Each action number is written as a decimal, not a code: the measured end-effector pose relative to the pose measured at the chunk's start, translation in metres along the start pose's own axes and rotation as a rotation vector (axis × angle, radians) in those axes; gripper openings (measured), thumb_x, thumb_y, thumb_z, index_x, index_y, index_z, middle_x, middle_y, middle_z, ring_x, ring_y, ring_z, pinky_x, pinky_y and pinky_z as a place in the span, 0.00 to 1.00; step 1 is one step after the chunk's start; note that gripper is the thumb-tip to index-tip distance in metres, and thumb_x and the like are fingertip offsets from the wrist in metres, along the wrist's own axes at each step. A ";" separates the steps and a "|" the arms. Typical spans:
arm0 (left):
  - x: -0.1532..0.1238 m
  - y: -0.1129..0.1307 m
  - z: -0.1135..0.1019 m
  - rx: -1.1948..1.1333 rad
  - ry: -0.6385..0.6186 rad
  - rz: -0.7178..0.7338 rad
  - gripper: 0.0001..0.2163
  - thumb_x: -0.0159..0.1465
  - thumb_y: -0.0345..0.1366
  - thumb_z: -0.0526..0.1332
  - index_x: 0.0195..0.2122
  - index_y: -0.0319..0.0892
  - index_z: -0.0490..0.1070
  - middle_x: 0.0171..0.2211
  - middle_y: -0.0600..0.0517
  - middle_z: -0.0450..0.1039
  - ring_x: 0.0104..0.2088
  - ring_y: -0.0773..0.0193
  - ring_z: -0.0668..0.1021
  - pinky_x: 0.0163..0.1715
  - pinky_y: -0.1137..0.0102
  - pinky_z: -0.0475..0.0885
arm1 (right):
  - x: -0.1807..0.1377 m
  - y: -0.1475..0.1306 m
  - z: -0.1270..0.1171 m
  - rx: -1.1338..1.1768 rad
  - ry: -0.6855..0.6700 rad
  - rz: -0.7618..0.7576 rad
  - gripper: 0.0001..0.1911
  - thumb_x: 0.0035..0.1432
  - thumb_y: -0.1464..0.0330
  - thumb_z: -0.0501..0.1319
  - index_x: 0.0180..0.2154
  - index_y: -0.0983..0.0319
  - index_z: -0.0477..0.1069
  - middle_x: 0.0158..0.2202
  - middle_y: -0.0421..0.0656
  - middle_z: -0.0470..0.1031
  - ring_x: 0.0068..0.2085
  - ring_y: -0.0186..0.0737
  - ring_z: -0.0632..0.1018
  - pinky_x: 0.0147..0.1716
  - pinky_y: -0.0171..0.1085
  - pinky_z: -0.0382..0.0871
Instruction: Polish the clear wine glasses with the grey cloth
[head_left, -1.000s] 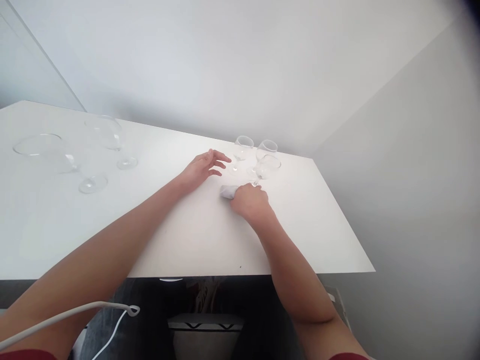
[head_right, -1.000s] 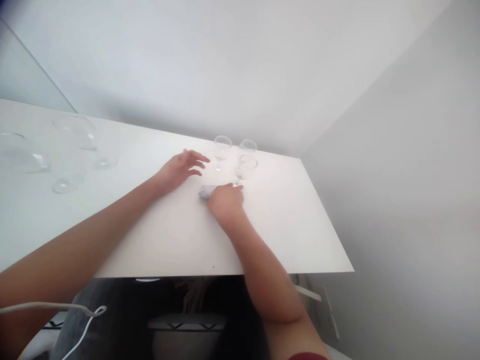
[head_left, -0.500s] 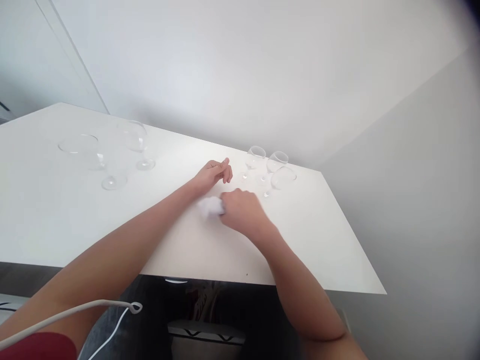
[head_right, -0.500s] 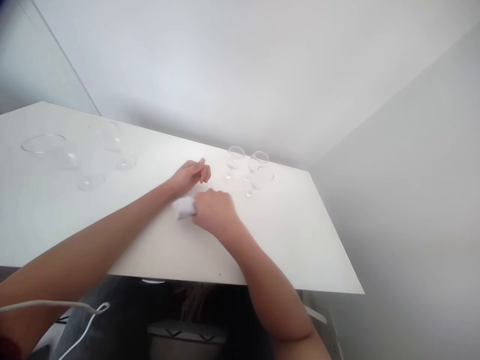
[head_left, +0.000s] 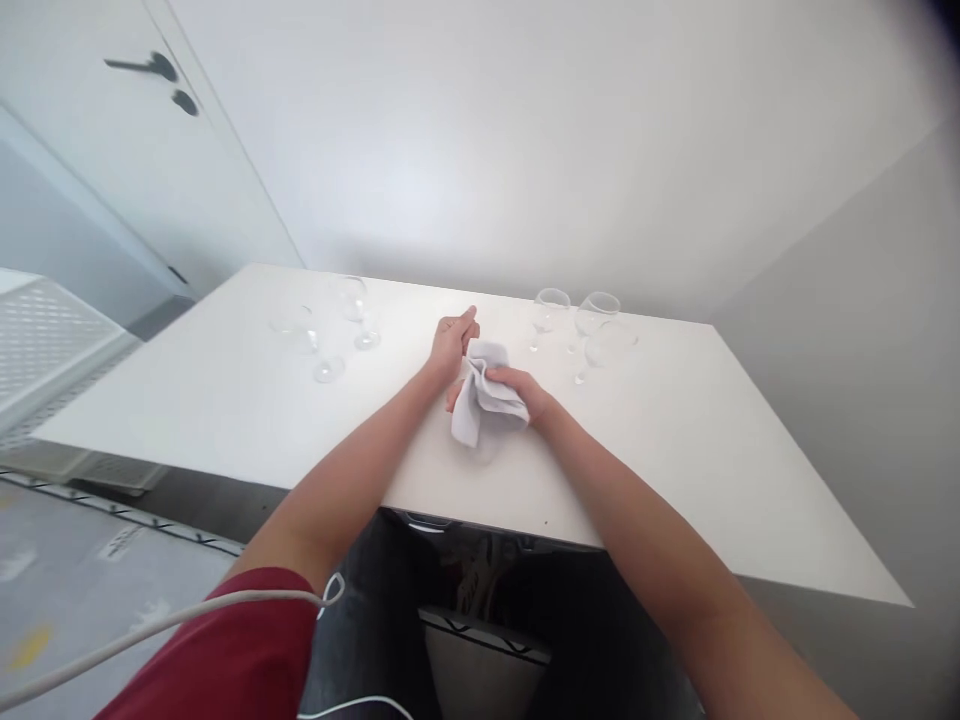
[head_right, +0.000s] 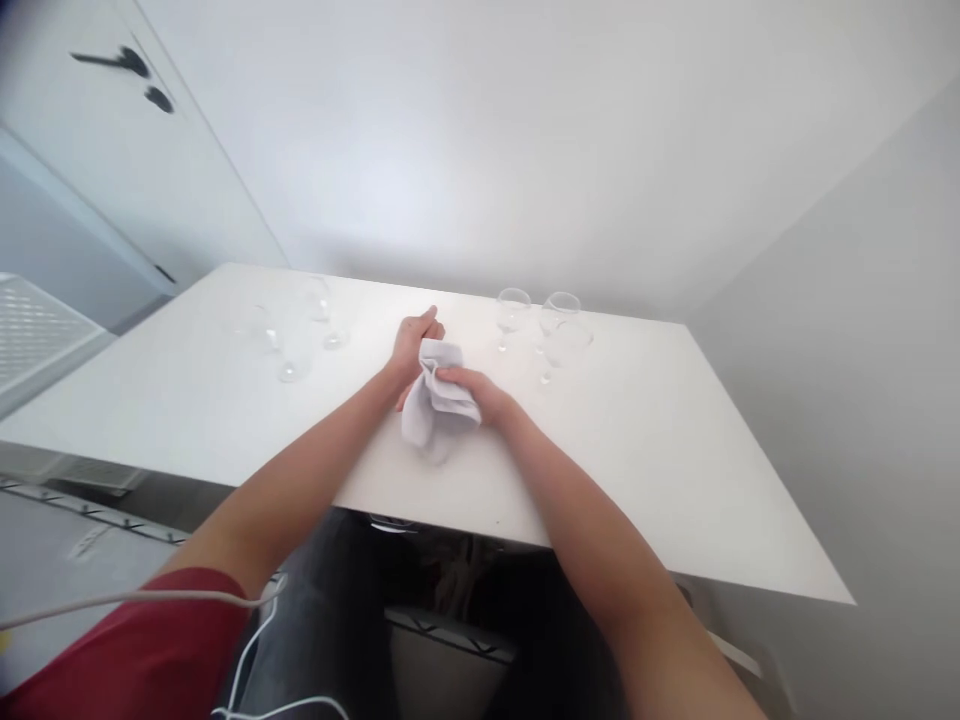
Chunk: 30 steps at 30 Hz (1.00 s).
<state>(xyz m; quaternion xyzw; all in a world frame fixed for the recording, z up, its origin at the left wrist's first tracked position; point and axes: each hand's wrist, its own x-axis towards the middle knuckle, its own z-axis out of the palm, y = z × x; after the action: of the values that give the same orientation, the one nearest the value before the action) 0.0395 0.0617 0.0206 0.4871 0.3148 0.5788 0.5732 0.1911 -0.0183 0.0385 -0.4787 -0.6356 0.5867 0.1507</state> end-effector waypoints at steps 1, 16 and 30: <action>-0.005 0.001 0.000 0.011 0.053 -0.003 0.40 0.65 0.65 0.68 0.14 0.45 0.45 0.15 0.59 0.43 0.19 0.72 0.52 0.21 0.66 0.47 | -0.001 -0.002 0.000 -0.036 0.053 0.035 0.38 0.73 0.52 0.37 0.45 0.69 0.79 0.41 0.58 0.82 0.43 0.50 0.82 0.48 0.44 0.77; -0.148 0.098 -0.133 -0.287 0.909 0.062 0.10 0.77 0.35 0.54 0.35 0.46 0.58 0.20 0.61 0.53 0.18 0.71 0.60 0.19 0.74 0.52 | 0.021 0.005 0.003 0.849 -0.095 -0.455 0.29 0.59 0.58 0.74 0.60 0.53 0.72 0.39 0.40 0.77 0.38 0.42 0.80 0.40 0.38 0.79; -0.118 0.121 -0.182 -0.302 0.522 -0.164 0.30 0.79 0.60 0.43 0.61 0.41 0.71 0.48 0.36 0.82 0.26 0.66 0.81 0.16 0.77 0.68 | 0.022 0.004 0.004 0.752 -0.160 -0.520 0.20 0.55 0.56 0.78 0.38 0.58 0.73 0.32 0.37 0.69 0.31 0.35 0.70 0.30 0.35 0.65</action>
<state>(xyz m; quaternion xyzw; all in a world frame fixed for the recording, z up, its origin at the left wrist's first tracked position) -0.1879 -0.0350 0.0488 0.2043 0.3999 0.6765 0.5837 0.1789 -0.0041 0.0260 -0.1686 -0.4874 0.7542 0.4063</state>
